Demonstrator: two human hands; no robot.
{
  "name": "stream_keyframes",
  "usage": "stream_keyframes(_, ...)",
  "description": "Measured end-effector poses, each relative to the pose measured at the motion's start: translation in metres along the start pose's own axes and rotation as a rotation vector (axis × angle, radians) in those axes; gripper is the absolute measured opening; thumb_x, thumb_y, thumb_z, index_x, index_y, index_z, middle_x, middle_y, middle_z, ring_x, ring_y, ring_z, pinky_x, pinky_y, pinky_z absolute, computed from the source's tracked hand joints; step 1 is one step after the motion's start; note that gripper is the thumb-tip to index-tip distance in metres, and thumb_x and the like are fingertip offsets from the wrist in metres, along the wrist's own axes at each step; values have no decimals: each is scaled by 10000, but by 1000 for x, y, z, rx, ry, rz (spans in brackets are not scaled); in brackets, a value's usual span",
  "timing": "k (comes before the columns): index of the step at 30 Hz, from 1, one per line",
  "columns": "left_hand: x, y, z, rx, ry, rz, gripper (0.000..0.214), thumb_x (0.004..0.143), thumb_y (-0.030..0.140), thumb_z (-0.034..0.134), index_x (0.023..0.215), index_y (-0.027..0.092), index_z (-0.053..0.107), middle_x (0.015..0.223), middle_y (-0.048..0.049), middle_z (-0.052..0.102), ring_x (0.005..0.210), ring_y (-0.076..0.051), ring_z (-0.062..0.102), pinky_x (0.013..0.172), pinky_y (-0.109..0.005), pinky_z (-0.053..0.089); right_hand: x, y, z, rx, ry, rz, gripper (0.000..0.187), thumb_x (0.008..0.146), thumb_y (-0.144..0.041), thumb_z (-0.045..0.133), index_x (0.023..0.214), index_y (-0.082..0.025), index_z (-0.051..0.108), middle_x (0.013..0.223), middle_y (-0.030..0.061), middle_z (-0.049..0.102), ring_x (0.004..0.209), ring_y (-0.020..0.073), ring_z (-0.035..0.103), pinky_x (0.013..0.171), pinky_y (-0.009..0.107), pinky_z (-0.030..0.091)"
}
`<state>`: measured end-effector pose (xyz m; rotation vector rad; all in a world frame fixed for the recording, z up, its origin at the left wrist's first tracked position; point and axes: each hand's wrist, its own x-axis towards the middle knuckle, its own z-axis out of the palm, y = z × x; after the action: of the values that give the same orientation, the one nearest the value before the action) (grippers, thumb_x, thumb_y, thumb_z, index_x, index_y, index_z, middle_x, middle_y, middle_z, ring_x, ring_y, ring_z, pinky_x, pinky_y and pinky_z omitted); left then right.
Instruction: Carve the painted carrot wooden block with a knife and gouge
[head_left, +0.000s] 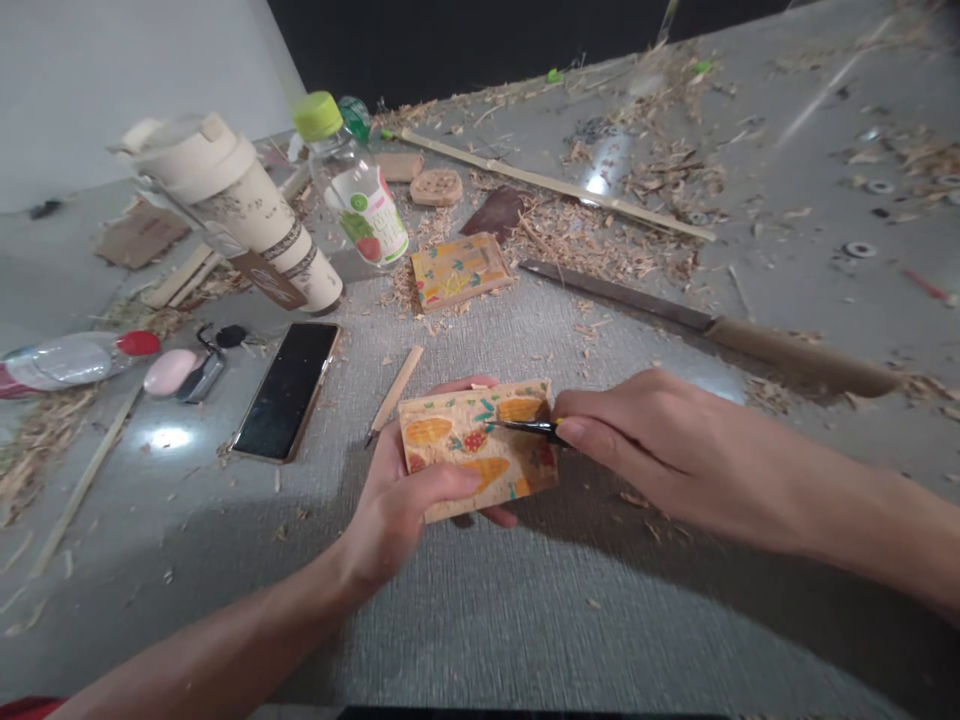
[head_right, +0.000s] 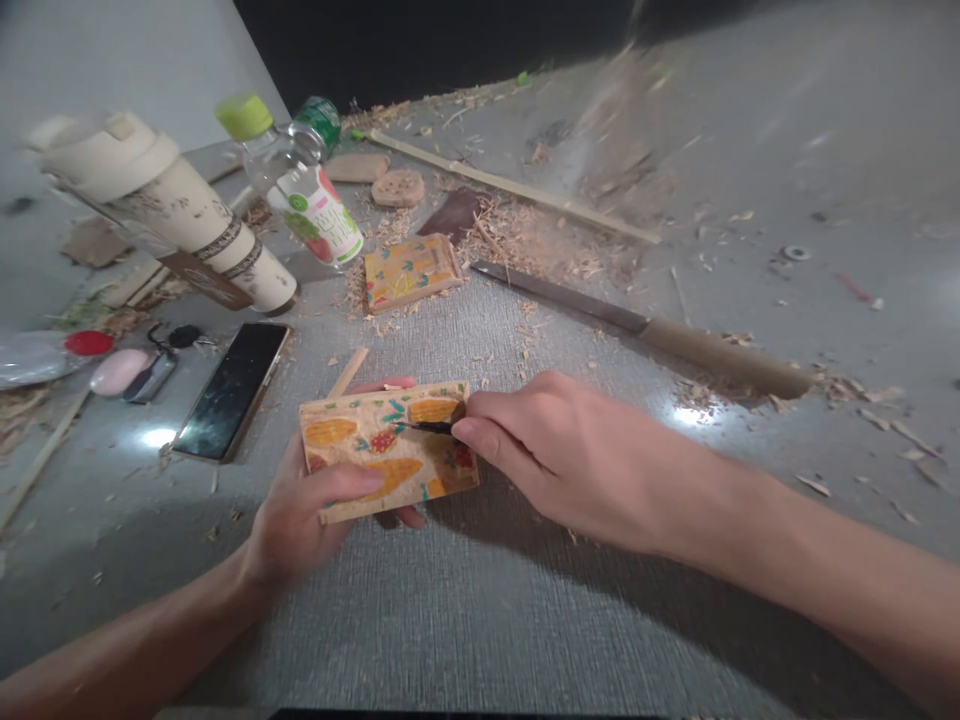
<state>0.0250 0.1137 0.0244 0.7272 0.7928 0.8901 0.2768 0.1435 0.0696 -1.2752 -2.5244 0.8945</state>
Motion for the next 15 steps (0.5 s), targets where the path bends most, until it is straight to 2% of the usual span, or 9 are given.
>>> stream_keyframes(5, -1, 0, 1, 1, 3, -12, 697, 817, 162, 810, 1478, 206, 595, 1290, -133, 790, 1043, -348, 819, 638, -319, 713, 1, 0, 3, -45, 28, -32, 414, 1157, -369, 351, 832, -226, 563, 646, -17, 590, 548, 133, 510, 596, 329, 286)
stream_keyframes(9, -1, 1, 3, 24, 24, -16, 670, 800, 178, 826, 1436, 203, 621, 1260, -131, 794, 1010, -342, 823, 578, -272, 683, 1, 0, 4, -72, 36, -46, 416, 1157, -374, 349, 830, -227, 560, 654, -16, 585, 552, 138, 501, 602, 337, 273)
stream_keyframes(15, -1, 0, 0, 13, 2, -10, 661, 812, 161, 818, 1441, 217, 625, 1260, -117, 795, 1010, -327, 818, 628, -314, 710, -2, 4, 8, -165, 76, -91, 405, 1163, -371, 344, 865, -220, 573, 648, -22, 568, 534, 137, 471, 595, 342, 252)
